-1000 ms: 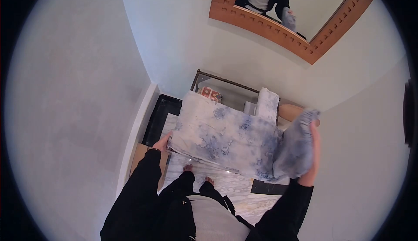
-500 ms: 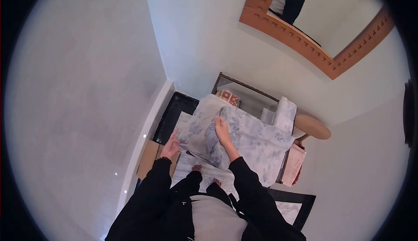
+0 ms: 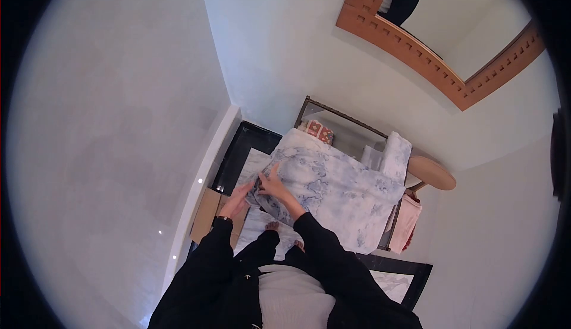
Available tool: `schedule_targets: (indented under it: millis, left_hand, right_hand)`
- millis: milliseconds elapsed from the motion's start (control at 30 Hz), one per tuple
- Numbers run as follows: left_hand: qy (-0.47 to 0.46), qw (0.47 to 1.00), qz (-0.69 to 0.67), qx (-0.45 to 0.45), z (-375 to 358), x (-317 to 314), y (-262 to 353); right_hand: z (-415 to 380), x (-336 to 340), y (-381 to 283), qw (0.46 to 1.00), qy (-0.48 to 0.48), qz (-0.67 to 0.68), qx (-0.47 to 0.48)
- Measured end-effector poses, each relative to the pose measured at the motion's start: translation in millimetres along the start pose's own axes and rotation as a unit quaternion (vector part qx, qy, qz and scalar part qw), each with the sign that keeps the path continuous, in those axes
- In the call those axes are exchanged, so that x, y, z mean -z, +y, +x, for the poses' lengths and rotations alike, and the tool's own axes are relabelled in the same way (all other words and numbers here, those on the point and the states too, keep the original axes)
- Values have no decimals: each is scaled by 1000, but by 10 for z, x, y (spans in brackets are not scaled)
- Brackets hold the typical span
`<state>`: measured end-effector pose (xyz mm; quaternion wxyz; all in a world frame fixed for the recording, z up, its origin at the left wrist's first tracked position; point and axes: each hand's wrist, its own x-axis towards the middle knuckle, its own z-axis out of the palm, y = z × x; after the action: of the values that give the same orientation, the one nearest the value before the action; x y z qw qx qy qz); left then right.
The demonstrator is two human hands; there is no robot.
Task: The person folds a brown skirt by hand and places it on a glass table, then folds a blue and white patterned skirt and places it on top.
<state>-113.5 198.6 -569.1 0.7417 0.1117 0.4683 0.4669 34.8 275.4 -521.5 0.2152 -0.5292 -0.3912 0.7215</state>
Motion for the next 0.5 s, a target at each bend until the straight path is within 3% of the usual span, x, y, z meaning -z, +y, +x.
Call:
schedule_targets:
  millis: [67, 133, 200, 300, 367, 433, 500]
  left_hand:
    - [32, 976, 204, -66, -2, -67, -32]
    - [33, 961, 265, -76, 76, -50, -68]
    - [26, 949, 298, -100, 186, 43, -131]
    - [4, 950, 271, -158, 278, 146, -231]
    - [-15, 958, 209, -197, 280, 119, -232]
    - [-57, 946, 262, -180, 161, 40, -110]
    - [-65, 942, 291, -158, 122, 14, -58]
  right_hand:
    - [-89, 71, 123, 997, -59, 55, 5]
    - [-155, 238, 308, 993, -102, 46, 38]
    - [-445, 428, 329, 981, -19, -96, 165]
    - [-978, 850, 428, 891, 175, -264, 324]
    - [-1333, 1254, 619, 804, 334, -389, 300]
    - [-1687, 1694, 867, 710, 452, -458, 287]
    - [-2100, 1998, 1011, 674, 528, -480, 192]
